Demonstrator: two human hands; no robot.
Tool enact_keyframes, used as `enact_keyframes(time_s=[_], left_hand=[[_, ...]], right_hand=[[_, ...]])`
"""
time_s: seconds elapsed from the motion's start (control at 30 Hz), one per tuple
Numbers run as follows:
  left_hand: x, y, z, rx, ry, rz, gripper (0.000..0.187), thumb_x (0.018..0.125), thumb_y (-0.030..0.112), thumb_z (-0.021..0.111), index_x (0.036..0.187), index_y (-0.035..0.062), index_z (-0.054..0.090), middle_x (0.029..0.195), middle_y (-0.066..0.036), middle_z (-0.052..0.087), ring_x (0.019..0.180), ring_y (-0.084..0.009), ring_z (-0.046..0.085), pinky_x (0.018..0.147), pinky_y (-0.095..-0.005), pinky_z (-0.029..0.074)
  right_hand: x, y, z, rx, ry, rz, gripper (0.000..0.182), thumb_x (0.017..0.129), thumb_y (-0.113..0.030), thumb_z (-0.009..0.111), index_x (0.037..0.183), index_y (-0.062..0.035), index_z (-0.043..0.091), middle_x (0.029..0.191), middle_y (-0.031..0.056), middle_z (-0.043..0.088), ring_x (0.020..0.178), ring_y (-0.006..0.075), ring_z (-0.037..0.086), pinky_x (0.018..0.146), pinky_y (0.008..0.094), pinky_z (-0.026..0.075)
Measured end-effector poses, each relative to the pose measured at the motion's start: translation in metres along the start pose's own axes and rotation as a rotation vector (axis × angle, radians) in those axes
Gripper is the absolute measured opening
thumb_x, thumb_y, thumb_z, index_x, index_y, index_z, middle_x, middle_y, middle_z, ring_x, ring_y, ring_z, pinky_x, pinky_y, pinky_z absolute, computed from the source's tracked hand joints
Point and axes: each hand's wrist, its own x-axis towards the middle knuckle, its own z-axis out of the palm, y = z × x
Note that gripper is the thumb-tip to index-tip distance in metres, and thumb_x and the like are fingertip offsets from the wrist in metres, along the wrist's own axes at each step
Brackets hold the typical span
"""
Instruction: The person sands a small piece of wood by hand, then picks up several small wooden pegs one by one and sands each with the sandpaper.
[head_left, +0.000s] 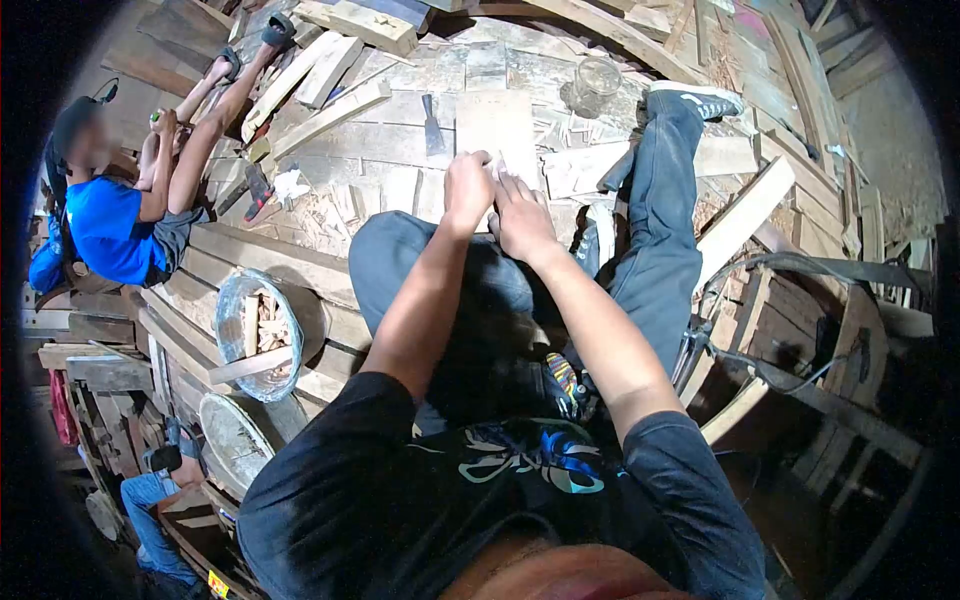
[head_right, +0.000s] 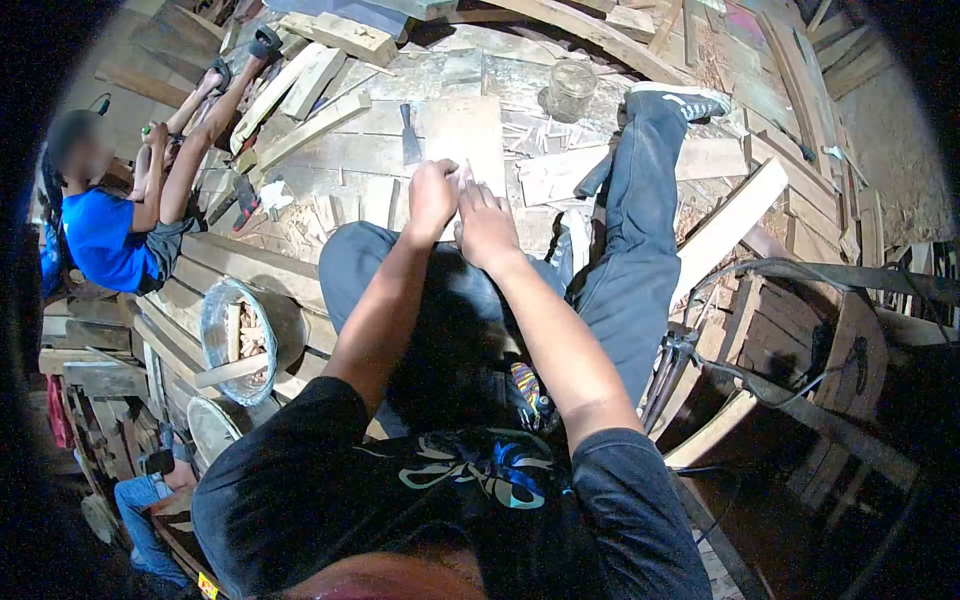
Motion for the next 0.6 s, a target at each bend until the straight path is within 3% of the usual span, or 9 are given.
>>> enact_keyframes(time_s=[0.03, 0.17, 0.2, 0.37, 0.47, 0.6], left_hand=[[-0.003, 0.002, -0.005, -0.042, -0.072, -0.081, 0.022, 0.081, 0.009, 0.064, 0.099, 0.0003, 0.073, 0.095, -0.027, 0.066, 0.092, -0.0431, 0.066, 0.083, -0.0469, 0.052], [-0.002, 0.008, -0.006, -0.060, 0.032, -0.039, 0.022, 0.081, 0.009, 0.064, 0.100, -0.0008, 0.072, 0.097, -0.027, 0.066, 0.094, -0.0433, 0.065, 0.084, -0.0472, 0.052], [0.007, 0.012, -0.003, -0.044, 0.003, -0.111, 0.022, 0.081, 0.008, 0.064, 0.100, -0.0006, 0.073, 0.098, -0.028, 0.066, 0.094, -0.0436, 0.065, 0.084, -0.0471, 0.052], [0.008, 0.000, 0.004, -0.027, -0.024, -0.094, 0.024, 0.079, 0.007, 0.065, 0.101, 0.0014, 0.074, 0.093, -0.027, 0.069, 0.091, -0.0423, 0.067, 0.083, -0.0465, 0.053], [-0.012, 0.010, -0.012, -0.035, -0.044, -0.131, 0.022, 0.079, 0.008, 0.066, 0.097, -0.0002, 0.074, 0.095, -0.027, 0.068, 0.091, -0.0429, 0.067, 0.083, -0.0459, 0.053], [0.002, 0.008, -0.001, -0.008, 0.012, -0.072, 0.021, 0.080, 0.009, 0.066, 0.097, -0.0005, 0.074, 0.092, -0.027, 0.068, 0.090, -0.0436, 0.066, 0.081, -0.0478, 0.053]], right_hand=[[0.003, 0.000, -0.006, 0.013, 0.038, -0.019, 0.054, 0.089, -0.022, 0.059, 0.136, 0.0001, 0.048, 0.149, 0.0171, 0.043, 0.135, 0.0313, 0.041, 0.107, 0.0484, 0.037], [0.014, 0.002, 0.003, 0.059, 0.079, 0.005, 0.044, 0.086, -0.020, 0.061, 0.126, -0.0013, 0.059, 0.140, 0.0149, 0.050, 0.128, 0.0314, 0.047, 0.105, 0.0538, 0.039], [0.014, 0.000, -0.008, 0.056, -0.007, 0.020, 0.046, 0.091, -0.023, 0.059, 0.132, -0.0022, 0.055, 0.143, 0.0179, 0.047, 0.132, 0.0346, 0.043, 0.108, 0.0518, 0.036], [0.010, 0.005, -0.011, 0.024, -0.064, 0.017, 0.048, 0.094, -0.025, 0.055, 0.136, -0.0024, 0.052, 0.147, 0.0159, 0.045, 0.137, 0.0321, 0.040, 0.112, 0.0538, 0.031], [0.007, 0.013, 0.001, 0.068, 0.030, -0.022, 0.050, 0.090, -0.021, 0.054, 0.137, -0.0024, 0.051, 0.149, 0.0143, 0.044, 0.138, 0.0273, 0.040, 0.108, 0.0541, 0.034], [0.004, 0.011, 0.004, 0.037, 0.026, -0.026, 0.053, 0.090, -0.022, 0.055, 0.138, -0.0020, 0.049, 0.151, 0.0148, 0.042, 0.138, 0.0290, 0.039, 0.110, 0.0545, 0.032]])
